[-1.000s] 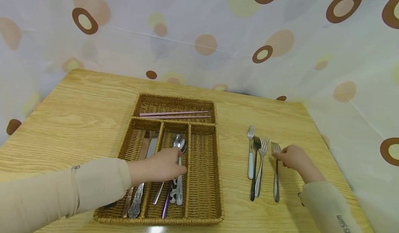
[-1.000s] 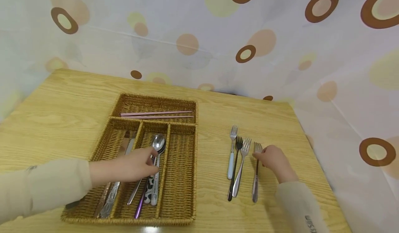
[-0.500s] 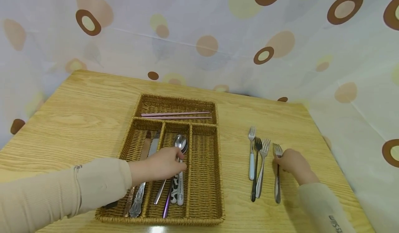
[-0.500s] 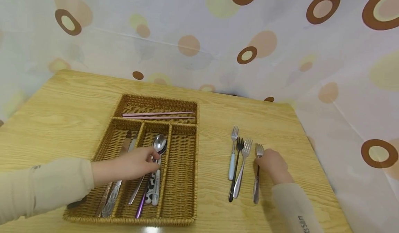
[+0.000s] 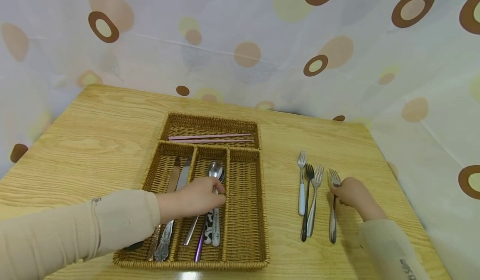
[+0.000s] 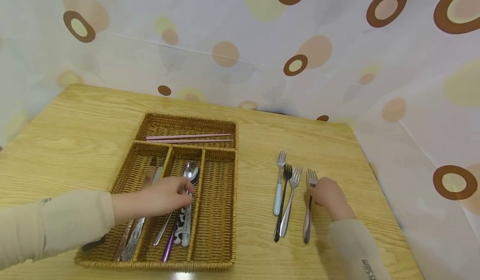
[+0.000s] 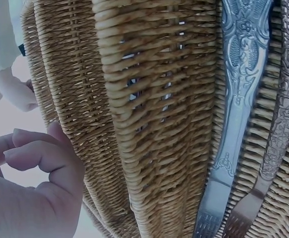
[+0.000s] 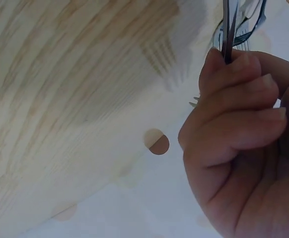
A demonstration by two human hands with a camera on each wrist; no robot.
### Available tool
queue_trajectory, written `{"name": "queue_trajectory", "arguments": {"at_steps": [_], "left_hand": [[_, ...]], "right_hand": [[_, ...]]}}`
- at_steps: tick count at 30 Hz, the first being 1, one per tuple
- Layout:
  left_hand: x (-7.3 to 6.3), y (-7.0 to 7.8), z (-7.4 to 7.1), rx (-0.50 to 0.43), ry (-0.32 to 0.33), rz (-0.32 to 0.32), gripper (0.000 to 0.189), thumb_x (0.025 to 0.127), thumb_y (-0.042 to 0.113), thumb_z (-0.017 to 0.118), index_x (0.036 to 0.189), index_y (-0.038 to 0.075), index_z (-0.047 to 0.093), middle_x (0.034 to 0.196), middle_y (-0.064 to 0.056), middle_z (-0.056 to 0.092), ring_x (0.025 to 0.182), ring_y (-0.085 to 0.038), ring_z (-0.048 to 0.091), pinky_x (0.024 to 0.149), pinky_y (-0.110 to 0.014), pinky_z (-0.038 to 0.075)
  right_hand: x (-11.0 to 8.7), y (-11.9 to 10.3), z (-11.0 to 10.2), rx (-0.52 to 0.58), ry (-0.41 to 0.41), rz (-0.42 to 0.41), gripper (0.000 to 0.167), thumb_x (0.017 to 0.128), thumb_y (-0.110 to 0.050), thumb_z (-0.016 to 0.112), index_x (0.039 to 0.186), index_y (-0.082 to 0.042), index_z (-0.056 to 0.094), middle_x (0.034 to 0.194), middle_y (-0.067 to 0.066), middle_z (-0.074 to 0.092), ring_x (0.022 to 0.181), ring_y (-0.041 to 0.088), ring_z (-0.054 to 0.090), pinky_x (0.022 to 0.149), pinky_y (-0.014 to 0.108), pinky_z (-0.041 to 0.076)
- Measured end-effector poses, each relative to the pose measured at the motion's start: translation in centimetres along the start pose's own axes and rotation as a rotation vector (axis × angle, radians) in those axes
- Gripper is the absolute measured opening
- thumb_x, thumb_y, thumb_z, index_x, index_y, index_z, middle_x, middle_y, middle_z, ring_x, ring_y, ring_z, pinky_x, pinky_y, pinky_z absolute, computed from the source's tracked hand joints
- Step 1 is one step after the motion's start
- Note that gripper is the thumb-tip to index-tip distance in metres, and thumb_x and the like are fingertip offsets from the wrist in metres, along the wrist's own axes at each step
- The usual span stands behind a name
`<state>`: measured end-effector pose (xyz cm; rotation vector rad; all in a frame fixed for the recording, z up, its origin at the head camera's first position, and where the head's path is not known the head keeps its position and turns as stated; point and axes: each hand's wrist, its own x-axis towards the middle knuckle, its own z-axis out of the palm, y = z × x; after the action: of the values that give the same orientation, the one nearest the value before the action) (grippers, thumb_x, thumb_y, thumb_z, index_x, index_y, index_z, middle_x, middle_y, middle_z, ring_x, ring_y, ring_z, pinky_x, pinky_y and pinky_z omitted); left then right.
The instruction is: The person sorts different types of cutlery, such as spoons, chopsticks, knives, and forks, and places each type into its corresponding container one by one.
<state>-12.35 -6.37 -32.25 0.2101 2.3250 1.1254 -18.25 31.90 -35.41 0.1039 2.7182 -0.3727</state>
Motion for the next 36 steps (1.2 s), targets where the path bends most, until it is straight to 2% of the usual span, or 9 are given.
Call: {"name": "queue_trajectory", "arguments": {"at_steps": [5,9,12,16,20,26,36], "left_hand": [[0.1,0.2,0.2,-0.040,-0.022,0.025,0.028,0.088,0.015,0.053,0.113,0.003,0.058,0.084,-0.003,0.060,0.064,-0.014,0.049,0.061,-0.027,0.043],[0.2,0.3,0.4,-0.060,-0.035,0.035,0.023,0.087,0.012,0.052,0.108,0.004,0.060,0.075,-0.006,0.059,0.059,-0.013,0.045,0.055,-0.026,0.040],[0.4,0.4,0.7,-0.070,-0.032,0.043,0.020,0.087,0.011,0.052,0.104,0.004,0.061,0.074,-0.006,0.059,0.057,-0.013,0.044,0.053,-0.025,0.039],[0.6,0.5,0.9,-0.081,-0.028,0.050,0.018,0.085,0.010,0.053,0.100,0.004,0.061,0.086,-0.003,0.060,0.066,-0.016,0.051,0.057,-0.026,0.043],[0.6,0.6,0.9,-0.109,-0.045,0.048,0.019,0.085,0.009,0.052,0.101,0.004,0.060,0.089,-0.004,0.060,0.069,-0.017,0.052,0.059,-0.028,0.045],[0.7,0.4,1.1,-0.126,-0.045,0.042,0.018,0.085,0.010,0.052,0.099,0.004,0.061,0.087,-0.004,0.059,0.069,-0.017,0.052,0.060,-0.030,0.046],[1.0,0.3,1.4,-0.133,-0.056,0.037,0.017,0.089,0.013,0.052,0.100,0.005,0.061,0.083,-0.003,0.061,0.069,-0.018,0.053,0.062,-0.029,0.046]], "right_hand": [[0.1,0.0,-0.2,0.117,-0.066,-0.017,0.034,0.094,-0.023,0.045,0.070,-0.004,0.061,0.051,-0.001,0.050,0.044,0.008,0.034,0.047,0.026,0.035],[0.2,-0.6,-0.2,0.206,-0.112,-0.034,0.032,0.094,-0.021,0.044,0.081,-0.001,0.064,0.052,-0.003,0.048,0.043,0.006,0.030,0.046,0.024,0.033],[0.1,-1.3,0.0,0.251,-0.135,-0.039,0.032,0.094,-0.020,0.043,0.074,-0.004,0.062,0.053,-0.003,0.047,0.044,0.006,0.031,0.045,0.021,0.031],[0.0,-2.1,0.2,0.283,-0.162,-0.057,0.036,0.096,-0.021,0.043,0.062,-0.011,0.053,0.051,-0.004,0.044,0.043,0.006,0.031,0.045,0.021,0.030],[0.0,-2.8,0.0,0.327,-0.199,-0.082,0.040,0.098,-0.025,0.043,0.060,-0.013,0.049,0.050,-0.005,0.041,0.043,0.006,0.030,0.045,0.022,0.030],[-0.1,-3.3,-0.3,0.457,-0.266,-0.150,0.043,0.099,-0.025,0.043,0.057,-0.015,0.043,0.048,-0.006,0.036,0.041,0.005,0.026,0.044,0.023,0.027],[-0.3,-4.3,-0.2,0.635,-0.356,-0.229,0.045,0.099,-0.024,0.043,0.055,-0.018,0.043,0.048,-0.011,0.039,0.041,0.001,0.028,0.043,0.018,0.026]]}}
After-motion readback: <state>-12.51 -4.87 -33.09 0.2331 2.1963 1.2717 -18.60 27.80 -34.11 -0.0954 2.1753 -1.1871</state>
